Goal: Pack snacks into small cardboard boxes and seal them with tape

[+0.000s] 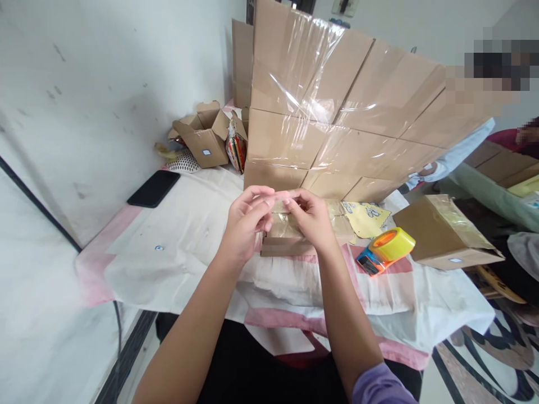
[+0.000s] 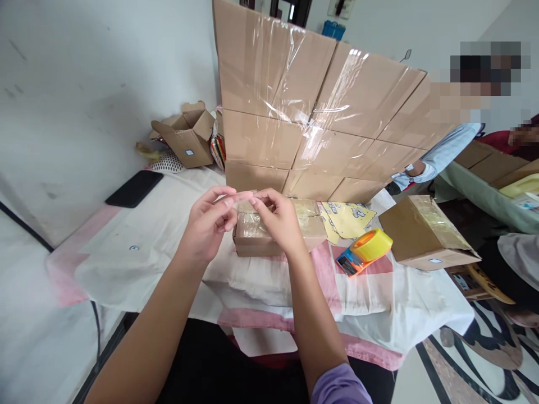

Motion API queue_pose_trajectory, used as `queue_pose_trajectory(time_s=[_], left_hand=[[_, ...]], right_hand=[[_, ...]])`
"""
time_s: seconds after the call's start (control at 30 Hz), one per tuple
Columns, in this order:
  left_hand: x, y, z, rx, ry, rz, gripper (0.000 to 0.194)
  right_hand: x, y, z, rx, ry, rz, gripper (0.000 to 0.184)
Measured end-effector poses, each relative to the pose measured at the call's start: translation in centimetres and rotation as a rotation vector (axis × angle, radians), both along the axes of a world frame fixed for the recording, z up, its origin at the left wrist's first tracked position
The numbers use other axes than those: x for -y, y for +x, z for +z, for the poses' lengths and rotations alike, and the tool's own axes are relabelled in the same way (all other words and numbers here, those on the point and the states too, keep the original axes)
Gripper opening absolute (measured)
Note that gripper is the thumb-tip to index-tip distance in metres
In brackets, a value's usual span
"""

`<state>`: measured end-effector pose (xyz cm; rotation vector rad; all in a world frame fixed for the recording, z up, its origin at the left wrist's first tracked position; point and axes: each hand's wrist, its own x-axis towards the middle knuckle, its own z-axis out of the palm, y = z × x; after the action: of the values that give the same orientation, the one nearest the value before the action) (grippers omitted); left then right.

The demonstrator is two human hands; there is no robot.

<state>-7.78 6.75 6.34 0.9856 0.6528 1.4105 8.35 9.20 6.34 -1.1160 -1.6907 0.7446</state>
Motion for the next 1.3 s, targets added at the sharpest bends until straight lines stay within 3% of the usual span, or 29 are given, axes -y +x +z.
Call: queue_pose_trajectory(time_s=[0.17,0.23,0.4,0.57,0.73,0.93,1.07,1.2,1.3], left_hand=[[0.1,-0.4,0.2,-0.111,-0.071,-0.167,0.02],[0.3,-0.6,0.5,-0.15,-0.105,-0.202,0.018],[0.8,-1.1,1.1,-0.222,-0.145,-0.245,0.019],[0.6,-1.5,0.9,-0.319,-0.14,-0.228,0.022],[0.6,-1.7,0.7,-0.361,-0.086,-0.223,0.022],[0.9,-1.3,0.4,-0.472,-0.053,-0.199,0.028],[1.1,-0.9,0.5,-0.437,-0.153,-0.161,0.027],[1.7,-0.9,0.6,-0.371,-0.213,-0.216,0.03],[2.0,-0.9,0.2,-0.359,-0.211,-0.249,0.031]], right_hand=[[-0.4,0.2,-0.6,0.068,0.127,-0.196,0.018],[-0.6,0.3,-0.9,0.068,0.104,-0.227,0.018],[-1.2,1.0,-0.6,-0.109,-0.133,-0.052,0.028],[-1.2,1.3,0.0,-0.208,-0.158,0.088,0.021],[-1.3,2.0,1.2,-0.165,-0.295,0.113,0.026],[-2.4,4.8,4.4,-0.003,-0.517,0.392,0.041],[-2.9,4.5,4.9,-0.126,-0.498,0.262,0.031],[-3.3,2.3,3.8,-0.226,-0.417,0.038,0.026],[-3.6,1.2,3.1,-0.256,-0.364,-0.028,0.021]])
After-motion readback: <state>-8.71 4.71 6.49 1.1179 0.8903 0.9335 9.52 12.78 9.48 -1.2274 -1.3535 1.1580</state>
